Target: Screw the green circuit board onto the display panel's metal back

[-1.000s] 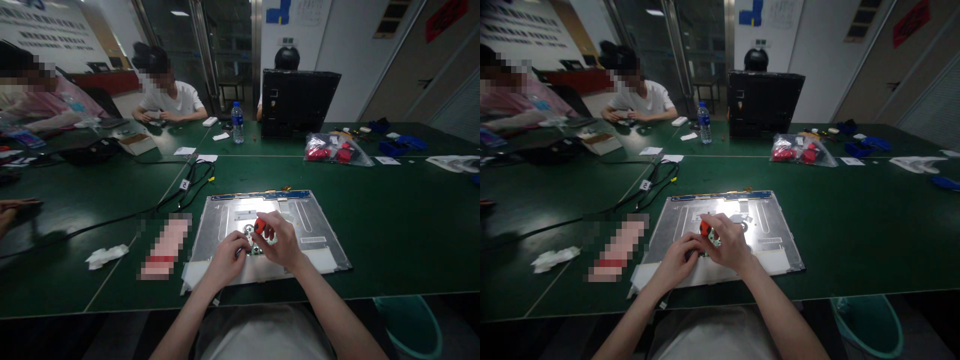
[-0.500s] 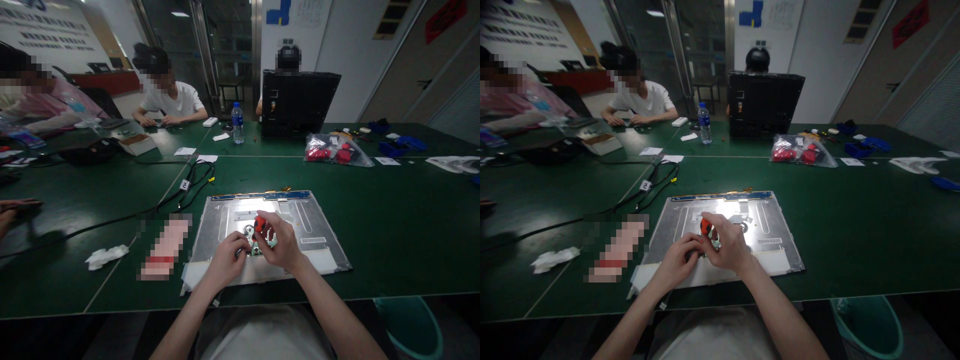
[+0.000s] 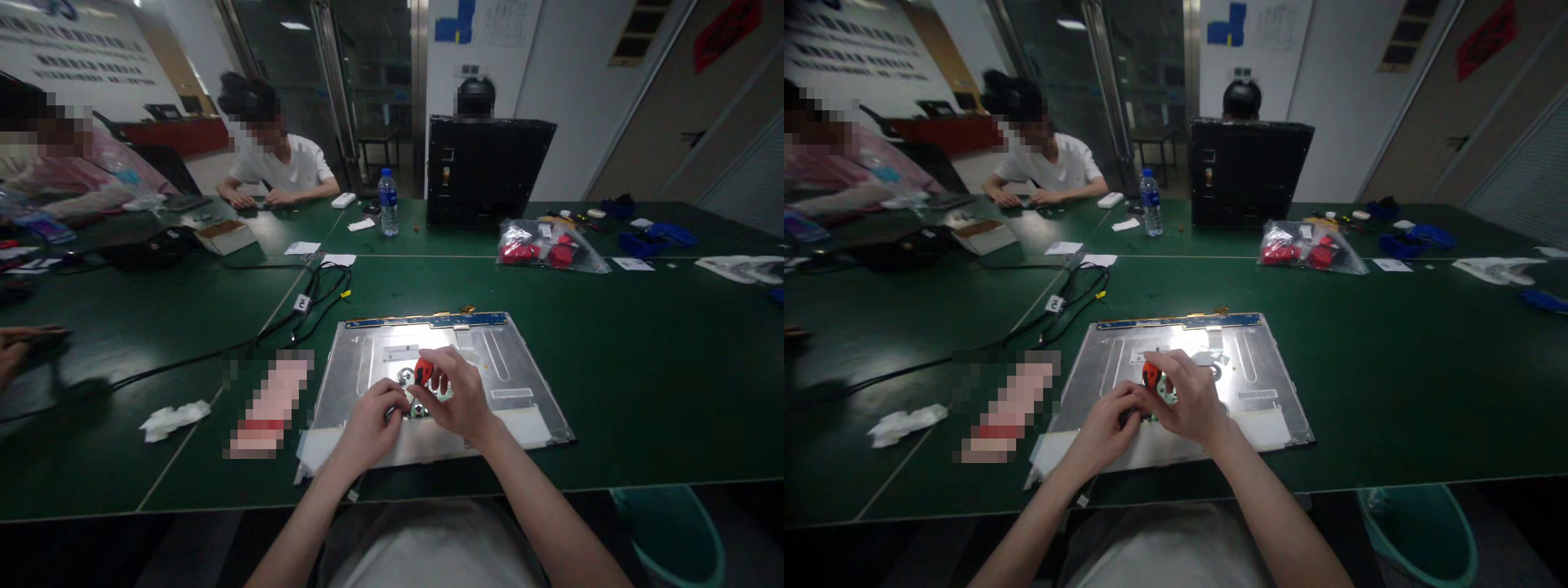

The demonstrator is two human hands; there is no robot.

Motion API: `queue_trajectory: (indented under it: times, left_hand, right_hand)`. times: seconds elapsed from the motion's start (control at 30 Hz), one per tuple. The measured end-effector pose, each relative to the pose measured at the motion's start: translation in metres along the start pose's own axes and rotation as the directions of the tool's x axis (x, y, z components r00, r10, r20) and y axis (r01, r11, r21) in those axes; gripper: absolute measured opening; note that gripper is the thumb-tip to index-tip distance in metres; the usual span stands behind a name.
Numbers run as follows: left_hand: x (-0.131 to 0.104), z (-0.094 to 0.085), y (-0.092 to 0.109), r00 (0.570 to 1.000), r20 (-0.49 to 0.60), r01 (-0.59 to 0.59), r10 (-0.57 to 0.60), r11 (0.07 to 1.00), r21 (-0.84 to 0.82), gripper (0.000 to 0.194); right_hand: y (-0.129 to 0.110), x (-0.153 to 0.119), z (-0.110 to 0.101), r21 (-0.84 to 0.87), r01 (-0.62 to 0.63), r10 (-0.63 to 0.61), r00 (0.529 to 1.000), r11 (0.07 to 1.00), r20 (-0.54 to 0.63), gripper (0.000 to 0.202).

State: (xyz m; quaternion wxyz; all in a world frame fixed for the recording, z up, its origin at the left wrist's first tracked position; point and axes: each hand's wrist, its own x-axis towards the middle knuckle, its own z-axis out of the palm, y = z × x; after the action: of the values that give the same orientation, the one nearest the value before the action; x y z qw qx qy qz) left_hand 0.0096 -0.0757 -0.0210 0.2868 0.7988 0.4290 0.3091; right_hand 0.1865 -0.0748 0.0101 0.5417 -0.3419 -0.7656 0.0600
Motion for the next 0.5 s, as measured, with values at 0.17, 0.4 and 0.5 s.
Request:
queue_trajectory:
  times: [0.17, 0.4, 0.5]
  left_hand:
    - [0.0001, -0.0001, -0.0004, 1.0, 0.011, -0.003, 0.003, 1.0, -0.002, 0.028]
    - [0.0004, -0.0001, -0.0004, 1.0, 0.008, -0.001, 0.001, 1.0, -0.01, 0.027]
    - [0.0006, -0.0001, -0.0014, 1.0, 0.01, -0.004, 0.004, 1.0, -0.006, 0.027]
  right_hand:
    - [-0.0008, -0.0014, 0.0001, 0.012, -0.015, 0.014, 0.999, 1.0, 0.032, 0.044]
    - [0.0001, -0.0028, 0.0022, 0.005, -0.026, 0.026, 0.999, 1.0, 0.02, 0.046]
    - [0.0012, -0.0022, 0.0026, -0.002, -0.009, 0.009, 1.0, 1.0, 0.011, 0.043]
